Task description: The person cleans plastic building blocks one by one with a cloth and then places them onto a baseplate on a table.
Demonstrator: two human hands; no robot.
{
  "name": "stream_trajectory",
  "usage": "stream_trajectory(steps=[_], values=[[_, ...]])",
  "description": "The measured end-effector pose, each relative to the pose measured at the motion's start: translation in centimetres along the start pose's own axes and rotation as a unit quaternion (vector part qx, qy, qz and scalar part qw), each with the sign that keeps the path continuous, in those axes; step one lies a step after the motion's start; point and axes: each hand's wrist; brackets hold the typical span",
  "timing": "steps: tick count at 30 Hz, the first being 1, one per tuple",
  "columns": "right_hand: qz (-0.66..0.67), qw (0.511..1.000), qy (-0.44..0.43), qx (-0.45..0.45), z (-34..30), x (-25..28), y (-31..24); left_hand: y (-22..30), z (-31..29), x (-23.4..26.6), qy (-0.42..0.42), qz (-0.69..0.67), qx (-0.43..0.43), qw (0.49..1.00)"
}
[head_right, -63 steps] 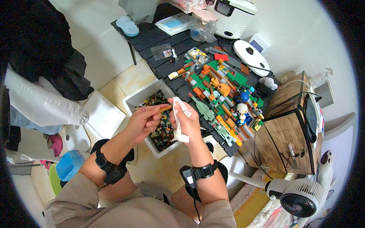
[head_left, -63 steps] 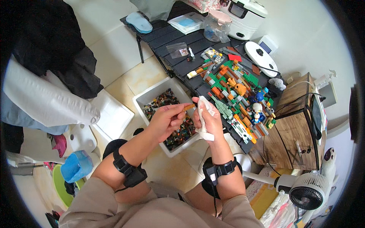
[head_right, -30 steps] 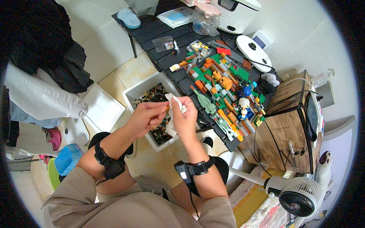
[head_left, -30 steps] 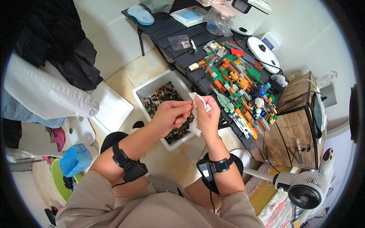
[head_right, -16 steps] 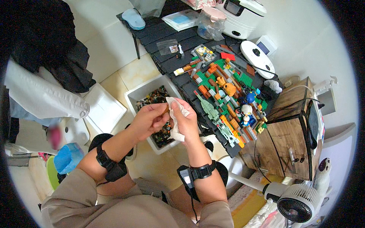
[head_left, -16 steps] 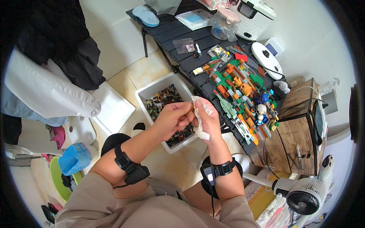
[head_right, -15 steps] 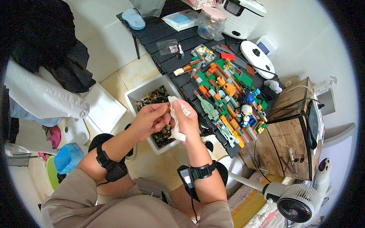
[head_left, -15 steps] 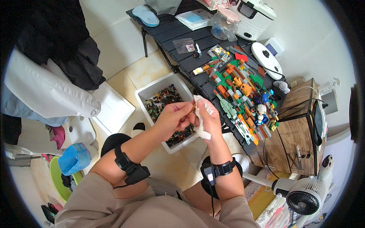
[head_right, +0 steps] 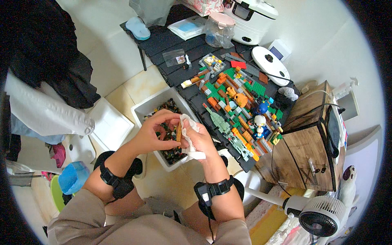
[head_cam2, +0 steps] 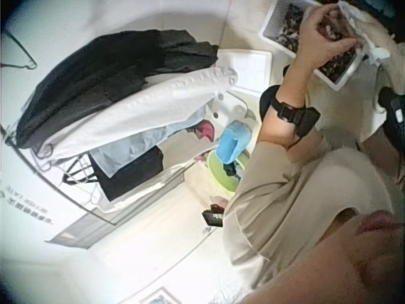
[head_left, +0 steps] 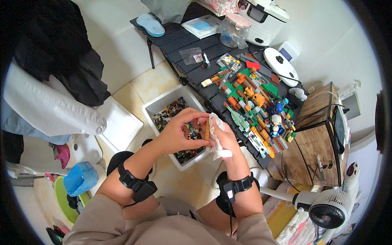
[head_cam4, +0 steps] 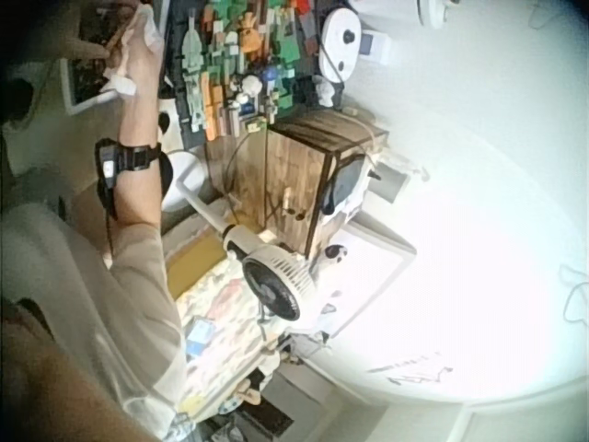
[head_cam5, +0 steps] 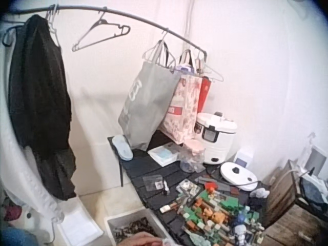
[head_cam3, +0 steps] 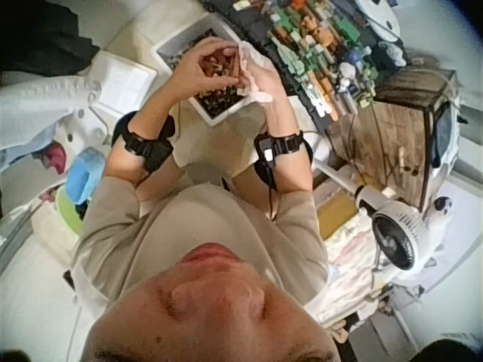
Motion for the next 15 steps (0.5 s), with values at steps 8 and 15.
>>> stream_trajectory(steps=[8, 15], values=[[-0.044, 0.996, 0.076, -0.029, -0.04, -0.47, -0.07, -0.03, 0.09, 0.19, 0.013, 0.109, -0.011, 0.994], [-0.084, 0.994, 0.064, -0.031, -0.40, -0.05, 0.11, -0.70, 0.16, 0.29, 0.026, 0.059, 0.032, 0.997]])
Point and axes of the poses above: each hand's wrist, its own z-axis towards the middle knuckle, its own x-axis out of the back of the hand, y = z × x, and after that the axes turned 10 degrees about -z, right-handed
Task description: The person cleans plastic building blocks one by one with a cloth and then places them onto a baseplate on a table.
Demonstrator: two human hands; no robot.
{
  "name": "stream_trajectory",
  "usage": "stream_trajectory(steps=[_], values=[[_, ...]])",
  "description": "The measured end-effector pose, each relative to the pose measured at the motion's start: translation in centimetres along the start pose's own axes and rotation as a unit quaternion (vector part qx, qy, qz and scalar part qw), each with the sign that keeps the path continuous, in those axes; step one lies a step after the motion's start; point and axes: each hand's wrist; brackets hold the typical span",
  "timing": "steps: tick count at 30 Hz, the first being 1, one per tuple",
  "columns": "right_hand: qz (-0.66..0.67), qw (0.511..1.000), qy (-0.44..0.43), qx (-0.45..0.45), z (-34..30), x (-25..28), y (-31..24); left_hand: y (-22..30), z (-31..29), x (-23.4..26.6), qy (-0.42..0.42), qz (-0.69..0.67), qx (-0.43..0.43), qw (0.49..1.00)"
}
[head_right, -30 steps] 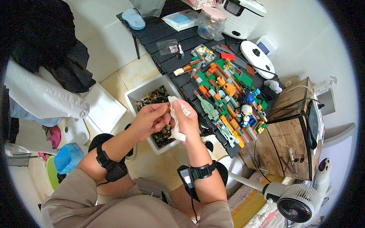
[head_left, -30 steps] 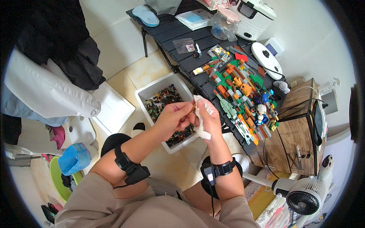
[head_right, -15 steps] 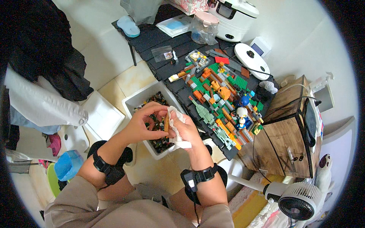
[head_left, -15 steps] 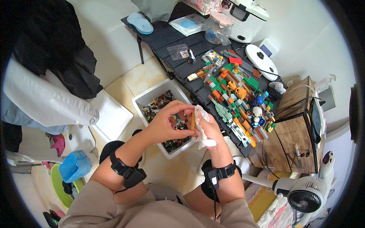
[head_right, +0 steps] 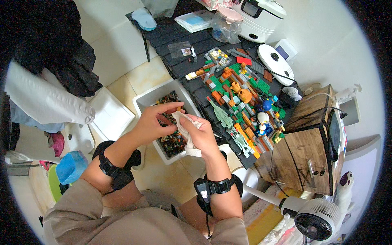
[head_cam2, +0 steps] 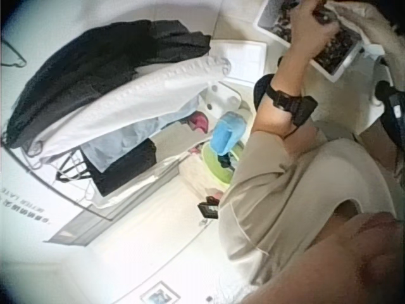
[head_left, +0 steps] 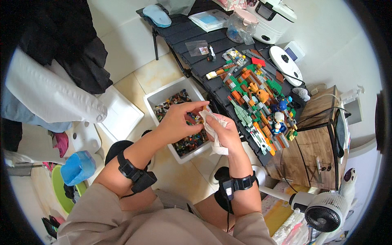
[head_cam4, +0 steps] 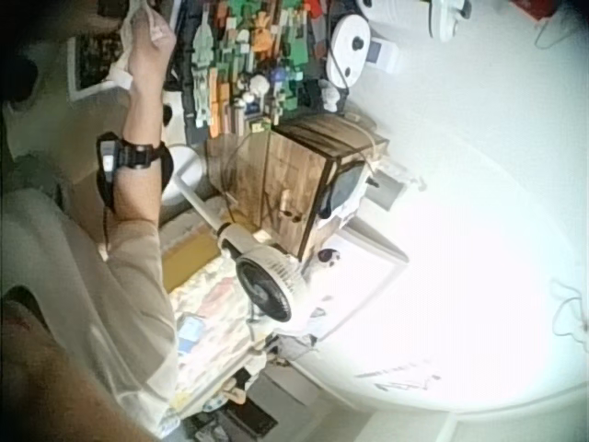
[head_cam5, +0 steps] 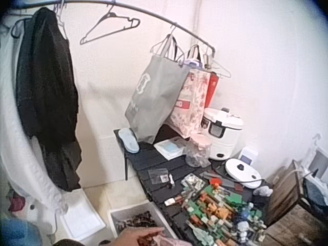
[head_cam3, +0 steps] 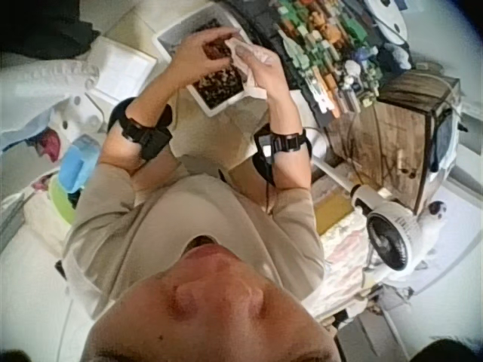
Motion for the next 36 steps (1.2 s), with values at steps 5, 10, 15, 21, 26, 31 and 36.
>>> stream_trajectory(steps=[5, 10, 15, 21, 26, 31, 36], values=[[-0.098, 0.993, 0.020, 0.057, -0.7, -0.3, -0.1, -0.4, 0.1, 0.1, -0.008, -0.075, 0.026, 0.997], [-0.152, 0.984, 0.007, 0.087, -0.8, 0.6, 0.3, -0.9, 0.2, 0.2, -0.047, -0.101, 0.032, 0.993], [-0.136, 0.988, 0.007, 0.078, -1.2, 0.7, 0.2, -1.2, 0.1, 0.0, -0.065, -0.126, 0.039, 0.989], [-0.099, 0.992, -0.003, 0.080, -1.7, 0.7, -0.4, 0.3, 0.0, -0.5, -0.054, -0.207, 0.039, 0.976], [-0.098, 0.990, 0.020, 0.100, -1.5, 0.6, 0.3, -0.6, 0.0, -0.5, -0.068, -0.120, -0.003, 0.990], [-0.131, 0.979, 0.050, 0.145, -1.1, 0.9, 1.4, -0.4, -0.1, -0.5, -0.082, -0.047, -0.039, 0.995], [-0.169, 0.969, 0.068, 0.167, -1.1, 0.9, 1.2, 0.0, -0.2, -0.4, -0.094, -0.045, -0.003, 0.995]])
Point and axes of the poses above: each hand's wrist, its own z-axis towards the middle knuckle, its own x-axis out of the back of the hand, y = z × x, and after that the axes turned 10 degrees about -z, right-handed
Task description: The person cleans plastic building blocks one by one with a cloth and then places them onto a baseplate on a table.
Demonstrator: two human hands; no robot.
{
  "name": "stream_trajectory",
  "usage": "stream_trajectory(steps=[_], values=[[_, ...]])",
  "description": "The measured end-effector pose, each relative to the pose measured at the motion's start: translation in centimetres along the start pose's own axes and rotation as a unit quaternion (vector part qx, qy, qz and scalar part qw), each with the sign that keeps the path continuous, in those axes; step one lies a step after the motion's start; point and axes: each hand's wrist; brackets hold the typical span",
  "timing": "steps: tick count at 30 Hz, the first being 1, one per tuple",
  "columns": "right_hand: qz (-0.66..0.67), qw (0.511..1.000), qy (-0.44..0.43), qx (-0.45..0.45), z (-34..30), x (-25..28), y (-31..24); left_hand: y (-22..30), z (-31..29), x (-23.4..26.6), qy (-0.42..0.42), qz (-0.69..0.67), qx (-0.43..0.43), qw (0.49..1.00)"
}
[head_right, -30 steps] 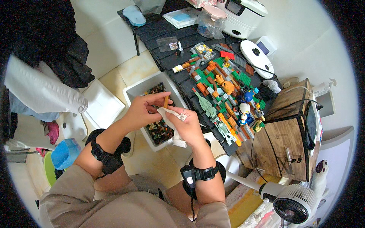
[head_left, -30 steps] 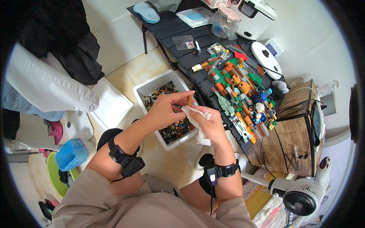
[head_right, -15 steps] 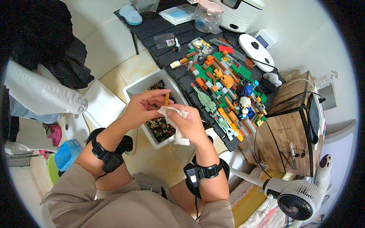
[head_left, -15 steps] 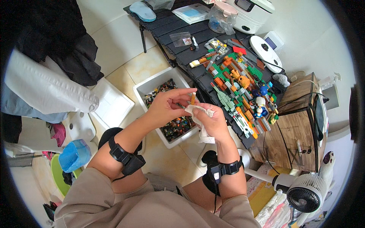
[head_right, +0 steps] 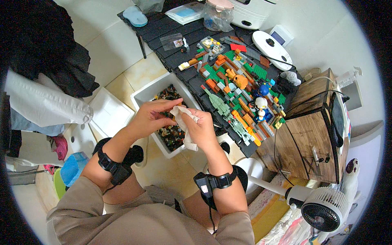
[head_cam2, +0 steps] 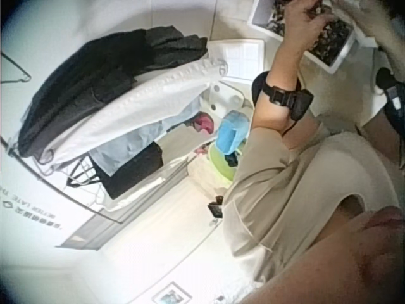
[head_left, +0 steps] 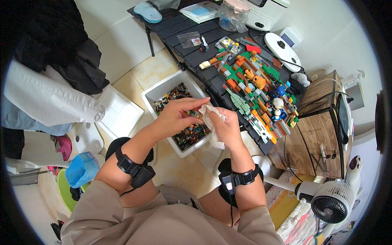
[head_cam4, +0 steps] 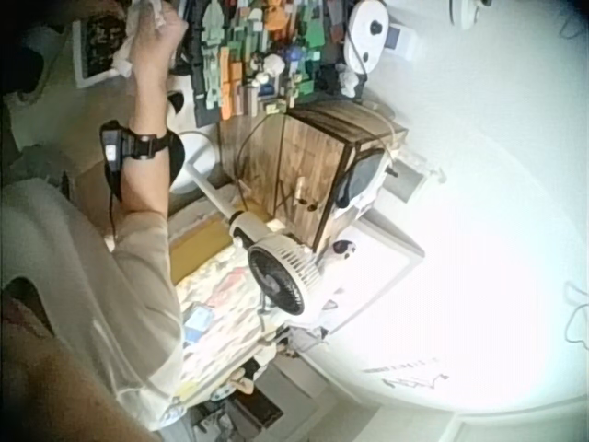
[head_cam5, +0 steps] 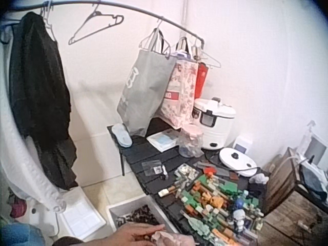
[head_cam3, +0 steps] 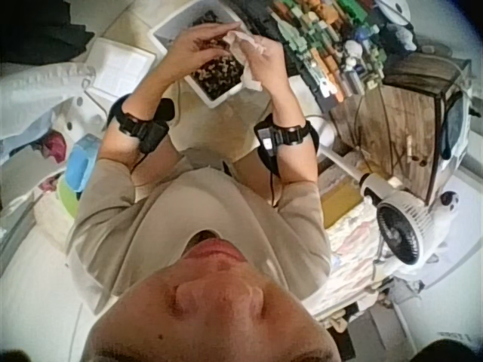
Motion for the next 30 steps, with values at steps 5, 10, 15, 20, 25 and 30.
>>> stream_trajectory(steps=[5, 10, 15, 20, 25, 30], values=[[0.089, 0.995, 0.037, -0.026, 0.5, -0.3, 0.0, -1.1, -0.1, -0.3, 0.000, -0.042, -0.075, 0.996], [0.127, 0.987, 0.059, -0.078, 0.9, -0.5, 0.4, -1.1, 0.0, -0.7, 0.006, -0.012, -0.084, 0.996], [0.184, 0.974, 0.028, -0.128, 0.8, -0.5, 0.3, -0.9, 0.3, -0.7, 0.049, -0.066, -0.015, 0.997], [0.212, 0.966, 0.012, -0.146, 0.7, -0.2, 0.0, -1.3, 0.3, -0.6, 0.034, -0.030, -0.054, 0.998], [0.150, 0.976, 0.026, -0.156, 0.7, -0.5, -0.5, -1.6, 0.3, -0.5, 0.048, -0.043, -0.033, 0.997], [0.125, 0.981, -0.041, -0.140, 0.4, -0.1, -0.9, -1.8, 0.6, -0.2, 0.064, -0.111, -0.051, 0.990]])
Point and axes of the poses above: each hand's wrist, its own z-axis towards the middle knuckle, its own x-axis out of the back of the hand, y = z × x, and after that the axes turned 10 degrees about -z, right-handed
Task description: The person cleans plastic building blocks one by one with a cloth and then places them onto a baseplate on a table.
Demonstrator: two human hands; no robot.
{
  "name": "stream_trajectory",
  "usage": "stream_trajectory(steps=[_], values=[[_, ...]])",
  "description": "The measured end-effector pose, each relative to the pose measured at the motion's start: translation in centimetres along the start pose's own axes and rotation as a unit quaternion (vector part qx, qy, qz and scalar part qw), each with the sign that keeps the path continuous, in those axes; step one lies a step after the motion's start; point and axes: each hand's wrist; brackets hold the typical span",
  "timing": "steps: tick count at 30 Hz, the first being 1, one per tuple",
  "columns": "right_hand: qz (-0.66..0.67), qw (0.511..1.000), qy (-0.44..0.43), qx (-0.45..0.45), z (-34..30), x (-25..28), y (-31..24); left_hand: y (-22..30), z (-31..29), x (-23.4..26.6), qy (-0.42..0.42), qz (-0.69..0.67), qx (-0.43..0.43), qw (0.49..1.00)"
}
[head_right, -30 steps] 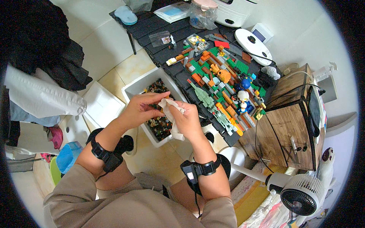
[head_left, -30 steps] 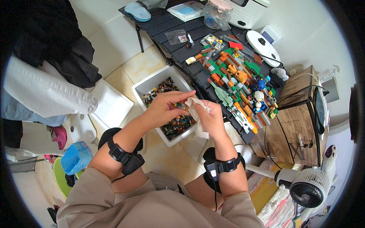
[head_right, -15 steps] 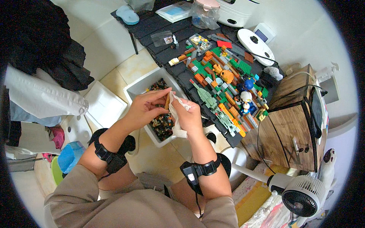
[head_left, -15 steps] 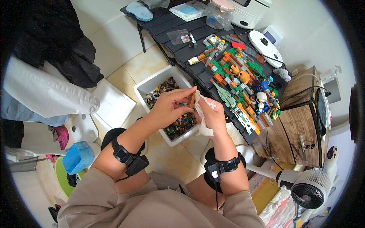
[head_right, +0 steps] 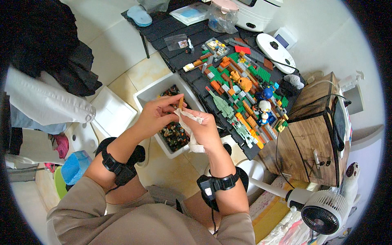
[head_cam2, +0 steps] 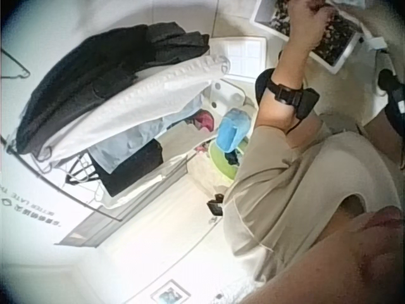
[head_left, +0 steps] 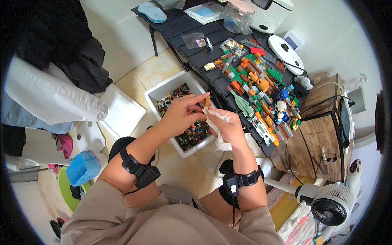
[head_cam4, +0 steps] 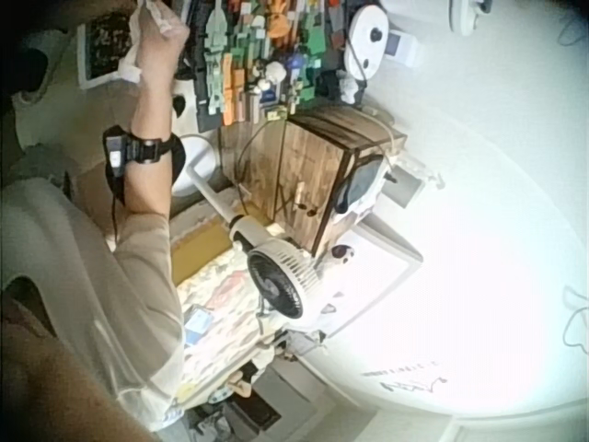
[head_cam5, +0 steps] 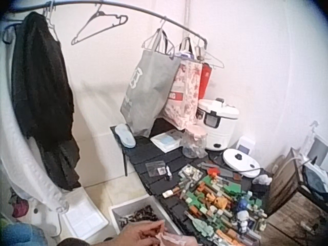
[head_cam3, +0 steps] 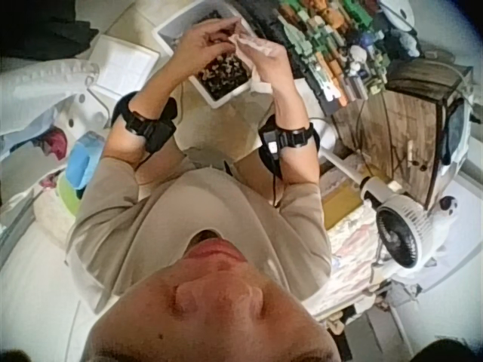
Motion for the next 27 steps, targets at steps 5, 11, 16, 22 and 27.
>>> stream_trajectory(steps=[5, 11, 16, 22, 27], values=[[-0.018, 0.999, 0.023, 0.034, 0.0, 0.2, 0.7, 0.5, 0.0, -0.5, 0.005, 0.075, 0.042, 0.996], [0.022, 0.997, 0.061, 0.035, 0.3, 0.6, 1.1, -0.2, -0.5, -0.9, -0.038, 0.116, 0.042, 0.992], [0.023, 0.996, 0.073, 0.042, 0.5, -0.1, 0.6, 1.2, -0.2, -1.5, -0.022, 0.059, 0.110, 0.992], [-0.188, 0.959, 0.141, 0.158, 1.5, -0.8, 2.3, 0.2, -0.2, -0.5, -0.013, 0.075, 0.146, 0.986], [-0.367, 0.892, 0.171, 0.204, 0.7, 0.8, 1.0, 0.5, 0.2, -0.6, -0.102, 0.127, 0.190, 0.968]])
Point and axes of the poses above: each hand's wrist, its own z-axis towards the middle knuckle, its own x-axis out of the back of the hand, y = z × x, and after that the axes turned 10 degrees about -z, right-handed
